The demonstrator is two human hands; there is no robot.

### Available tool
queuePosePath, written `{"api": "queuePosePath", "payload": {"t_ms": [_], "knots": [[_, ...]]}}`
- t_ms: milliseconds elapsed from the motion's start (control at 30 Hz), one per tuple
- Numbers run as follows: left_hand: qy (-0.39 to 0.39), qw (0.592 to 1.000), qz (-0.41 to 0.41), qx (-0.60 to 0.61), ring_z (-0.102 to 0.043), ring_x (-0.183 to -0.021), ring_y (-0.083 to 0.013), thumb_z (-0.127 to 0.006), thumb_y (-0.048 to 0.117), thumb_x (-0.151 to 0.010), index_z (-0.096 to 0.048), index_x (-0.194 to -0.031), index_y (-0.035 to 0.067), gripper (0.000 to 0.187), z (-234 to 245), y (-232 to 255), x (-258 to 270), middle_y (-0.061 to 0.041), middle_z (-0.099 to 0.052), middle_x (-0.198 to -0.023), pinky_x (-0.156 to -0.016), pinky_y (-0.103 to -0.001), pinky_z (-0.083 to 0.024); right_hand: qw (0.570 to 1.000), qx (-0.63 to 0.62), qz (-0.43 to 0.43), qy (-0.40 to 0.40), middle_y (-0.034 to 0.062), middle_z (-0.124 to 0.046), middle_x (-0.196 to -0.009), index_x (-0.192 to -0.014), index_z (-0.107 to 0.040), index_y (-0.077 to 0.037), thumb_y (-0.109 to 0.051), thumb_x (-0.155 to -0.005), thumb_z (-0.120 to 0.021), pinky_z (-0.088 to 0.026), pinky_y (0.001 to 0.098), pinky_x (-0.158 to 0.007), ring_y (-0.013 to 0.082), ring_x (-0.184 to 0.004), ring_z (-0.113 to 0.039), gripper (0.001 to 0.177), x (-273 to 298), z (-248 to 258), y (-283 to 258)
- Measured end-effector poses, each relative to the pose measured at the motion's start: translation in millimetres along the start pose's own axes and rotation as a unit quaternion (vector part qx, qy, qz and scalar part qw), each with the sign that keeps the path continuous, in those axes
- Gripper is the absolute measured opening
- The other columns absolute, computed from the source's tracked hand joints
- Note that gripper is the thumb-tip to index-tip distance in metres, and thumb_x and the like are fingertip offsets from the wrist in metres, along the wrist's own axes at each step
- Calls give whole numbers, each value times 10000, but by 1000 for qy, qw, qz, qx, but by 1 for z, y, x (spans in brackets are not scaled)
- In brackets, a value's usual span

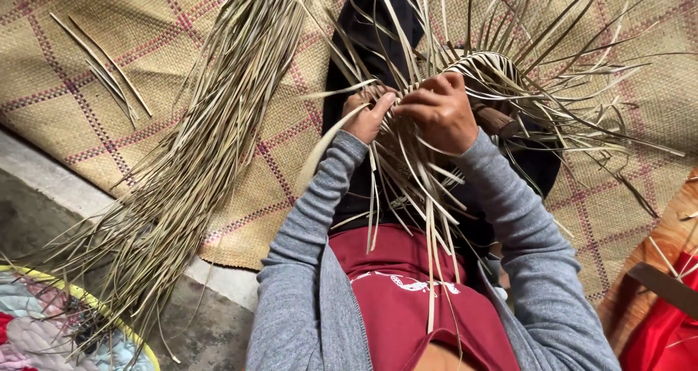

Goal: Weaving dried straw strands into a circular pattern to create a hat.

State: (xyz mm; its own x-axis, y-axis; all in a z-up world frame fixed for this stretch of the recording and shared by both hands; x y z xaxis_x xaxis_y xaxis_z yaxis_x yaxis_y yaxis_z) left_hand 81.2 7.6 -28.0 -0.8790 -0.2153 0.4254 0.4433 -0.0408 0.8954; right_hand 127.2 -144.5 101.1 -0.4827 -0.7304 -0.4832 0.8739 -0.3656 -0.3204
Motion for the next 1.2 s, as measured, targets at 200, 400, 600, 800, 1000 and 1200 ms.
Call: {"api": "queuePosePath", "payload": {"t_ms": [200, 400, 600, 800, 1000, 1200], "knots": [[-21, 996, -82, -22, -735, -1046, -411, -688, 239, -1000, -796, -1105, 81, 219, -3, 21, -2, -226, -775, -1006, -948, -527, -550, 996, 52, -24, 63, -37, -657, -935, -869, -753, -288, -322, -932, -854, -379, 382, -840, 211, -903, -535, 124, -19, -34, 42], [2, 999, -31, 23, -769, -969, -291, -802, 364, -920, -827, -1008, 222, 169, -7, 4, -1, -78, -807, -922, -943, -420, -576, 990, 55, -50, 116, -1, -566, -838, -876, -710, -209, -264, -931, -887, -451, 364, -749, 221, -786, -542, 194, -27, -37, 42], [-34, 995, 12, 93, -726, -872, -198, -909, 351, -816, -826, -963, 115, 290, -4, 0, -20, -123, -791, -871, -921, -376, -569, 994, -100, -8, 37, 106, -597, -842, -913, -672, -93, -243, -1001, -720, -484, 436, -711, 315, -736, -568, 181, 0, -20, -35], [-81, 991, 100, 47, -672, -1215, -414, -788, 580, -875, -813, -1037, 42, 563, 14, 11, -25, -231, -762, -1156, -1104, -508, -470, 993, -109, 35, 28, 110, -583, -830, -926, -735, -61, -207, -1024, -713, -465, 402, -647, 302, -705, -538, 177, 32, -28, -48], [-140, 960, 47, 236, -731, -1113, -282, -749, 690, -932, -715, -1306, 100, 699, 26, -15, -10, -196, -759, -1163, -1000, -482, -571, 974, -224, -11, 13, 114, -612, -830, -980, -777, -60, -153, -996, -743, -498, 412, -647, 313, -693, -568, 100, 27, -7, -40], [-33, 990, 21, 132, -733, -925, -167, -867, 450, -923, -785, -1138, 93, 425, 36, -47, 25, -115, -790, -998, -813, -322, -647, 964, -248, -90, 33, 107, -644, -832, -1027, -794, -53, -90, -994, -792, -513, 400, -669, 286, -713, -590, 50, 1, 14, -28]]}}
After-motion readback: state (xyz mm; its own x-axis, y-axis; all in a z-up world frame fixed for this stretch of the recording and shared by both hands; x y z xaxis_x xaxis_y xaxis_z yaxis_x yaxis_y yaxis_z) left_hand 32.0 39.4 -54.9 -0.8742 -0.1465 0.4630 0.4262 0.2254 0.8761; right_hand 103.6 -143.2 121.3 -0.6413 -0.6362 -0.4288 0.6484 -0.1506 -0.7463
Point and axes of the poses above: each hand's wrist, its own x-axis away from the middle knuckle, its own z-axis out of the back of the hand, y = z × x, the point moved 7 cm from there along -x, towards the middle knuckle
